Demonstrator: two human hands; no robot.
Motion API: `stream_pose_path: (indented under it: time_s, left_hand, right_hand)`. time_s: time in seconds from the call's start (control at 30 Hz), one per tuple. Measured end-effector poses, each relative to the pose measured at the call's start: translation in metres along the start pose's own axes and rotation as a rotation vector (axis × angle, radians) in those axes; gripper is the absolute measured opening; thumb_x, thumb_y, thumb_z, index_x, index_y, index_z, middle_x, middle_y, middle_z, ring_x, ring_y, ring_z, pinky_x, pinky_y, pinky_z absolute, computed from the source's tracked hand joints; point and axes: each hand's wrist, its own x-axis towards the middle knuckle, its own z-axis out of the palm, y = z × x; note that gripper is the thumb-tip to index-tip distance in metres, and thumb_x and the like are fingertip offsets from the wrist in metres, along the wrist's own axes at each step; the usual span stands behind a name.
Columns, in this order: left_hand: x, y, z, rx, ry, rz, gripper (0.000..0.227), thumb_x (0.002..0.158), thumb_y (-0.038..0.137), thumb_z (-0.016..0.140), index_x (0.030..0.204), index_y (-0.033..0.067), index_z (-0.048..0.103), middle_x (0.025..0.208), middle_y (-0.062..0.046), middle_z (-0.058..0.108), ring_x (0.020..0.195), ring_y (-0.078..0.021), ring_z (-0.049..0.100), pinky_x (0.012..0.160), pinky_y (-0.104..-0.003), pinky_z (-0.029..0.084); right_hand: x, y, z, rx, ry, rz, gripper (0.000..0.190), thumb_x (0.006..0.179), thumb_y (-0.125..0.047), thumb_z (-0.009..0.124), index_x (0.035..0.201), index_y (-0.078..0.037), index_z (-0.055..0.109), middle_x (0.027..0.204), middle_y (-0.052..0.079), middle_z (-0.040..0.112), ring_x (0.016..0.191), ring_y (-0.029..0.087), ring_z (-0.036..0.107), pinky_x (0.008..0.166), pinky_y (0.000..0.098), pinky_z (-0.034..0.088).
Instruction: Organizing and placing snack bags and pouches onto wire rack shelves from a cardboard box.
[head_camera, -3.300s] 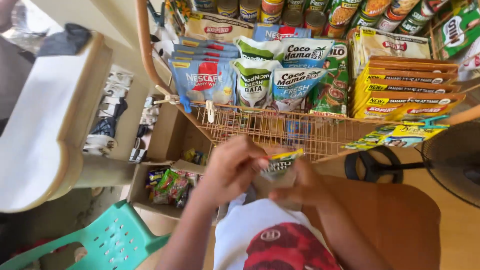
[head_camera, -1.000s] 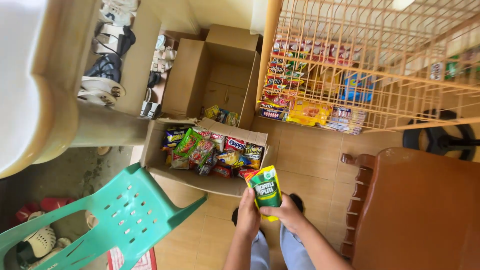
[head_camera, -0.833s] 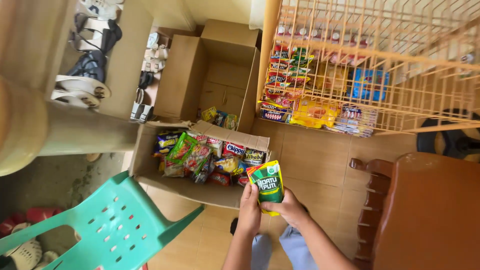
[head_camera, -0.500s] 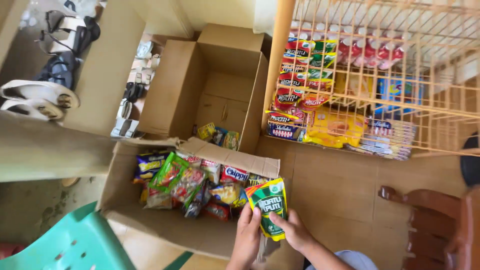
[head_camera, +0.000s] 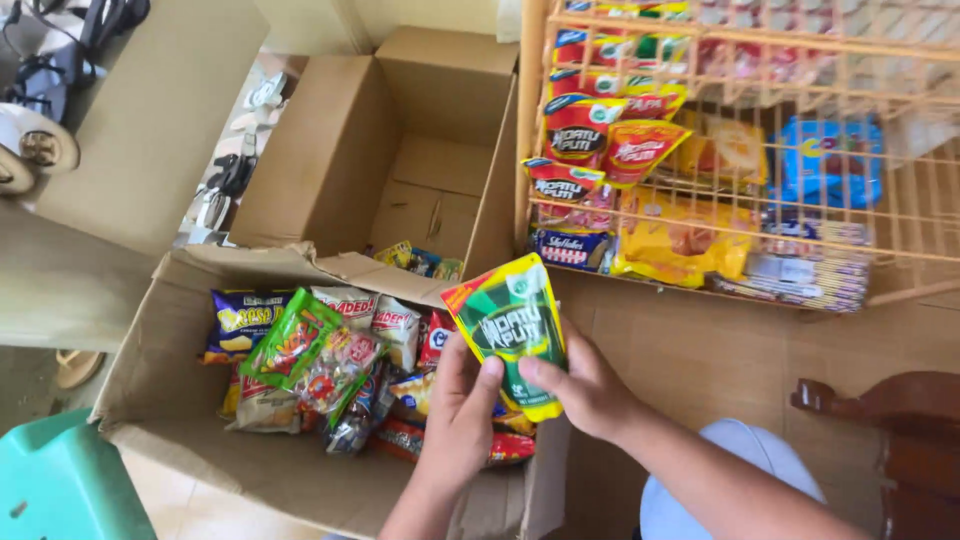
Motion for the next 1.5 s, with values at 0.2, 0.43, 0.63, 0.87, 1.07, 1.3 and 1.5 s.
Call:
stream_pose_path:
  time_s: [0.2,0.43,0.63,0.87,1.07,1.3,1.5]
  left_hand:
    - [0.011,-0.02,0.006,0.112,-0.01,0.161,0.037,0.104,0.007,0.055,0.14,0.0032,0.051,0.126,-0.006,0.056,0.118,-0.0146,0.06,0.098,-0.033,0.054]
    - [0.045,0.011,0.052,0.033,-0.06,0.185,0.046,0.105,0.007,0.051,0.15,0.0034,0.042,0.13,-0.014,0.06,0.111,-0.0131,0.065,0.088,-0.031,0.062]
    - [0.109,0.003,0.097,0.479,-0.164,0.487,0.079,0.096,-0.015,0.044,0.166,0.0035,0.012,0.136,-0.016,0.055,0.107,-0.0211,0.059,0.096,-0.032,0.058]
    - [0.133,-0.046,0.113,0.682,-0.201,0.643,0.08,0.081,-0.021,0.044,0.156,-0.0038,0.026,0.152,-0.029,0.044,0.146,-0.0434,0.045,0.113,-0.044,0.044]
    - [0.128,-0.073,0.122,1.009,-0.232,0.515,0.081,0.073,-0.014,0.053,0.15,-0.015,0.028,0.151,-0.038,0.036,0.147,-0.0535,0.029,0.123,-0.053,0.024]
    - [0.146,-0.114,0.111,1.109,-0.202,0.535,0.08,0.078,-0.008,0.054,0.152,-0.017,0.024,0.158,-0.038,0.03,0.152,-0.0504,0.023,0.125,-0.05,0.022]
    - [0.136,-0.099,0.109,1.147,-0.182,0.485,0.08,0.079,-0.006,0.055,0.154,-0.009,0.029,0.163,-0.03,0.03,0.155,-0.0399,0.024,0.125,-0.045,0.024]
  right_hand:
    - [0.009,-0.019,-0.019,0.025,-0.027,-0.19,0.049,0.099,-0.021,0.065,0.141,-0.004,0.048,0.128,0.008,0.062,0.117,0.014,0.059,0.101,0.033,0.052]
    - [0.016,-0.085,-0.043,-0.696,0.119,-0.612,0.047,0.101,-0.021,0.066,0.141,-0.001,0.051,0.138,0.013,0.059,0.134,0.024,0.051,0.115,0.0392,0.037]
    - [0.042,-0.091,-0.123,-0.839,0.148,-0.718,0.034,0.098,-0.017,0.074,0.127,-0.003,0.064,0.128,0.011,0.063,0.126,0.021,0.058,0.109,0.0376,0.046]
    - [0.074,-0.065,-0.177,-0.314,0.472,-0.582,0.029,0.099,-0.009,0.072,0.126,-0.003,0.062,0.117,0.005,0.073,0.105,0.012,0.069,0.094,0.03,0.057]
    - [0.089,-0.045,-0.191,-0.312,0.427,-0.527,0.031,0.095,-0.008,0.073,0.123,-0.002,0.064,0.115,0.005,0.075,0.104,0.012,0.071,0.092,0.0292,0.057]
    - [0.087,-0.061,-0.18,-0.59,0.447,-0.424,0.029,0.093,-0.012,0.074,0.12,-0.003,0.067,0.105,0.007,0.078,0.091,0.011,0.072,0.08,0.0292,0.058]
    - [0.088,-0.058,-0.179,-0.934,0.48,-0.504,0.03,0.088,-0.012,0.078,0.116,-0.004,0.067,0.099,0.013,0.075,0.083,0.02,0.072,0.074,0.0365,0.056]
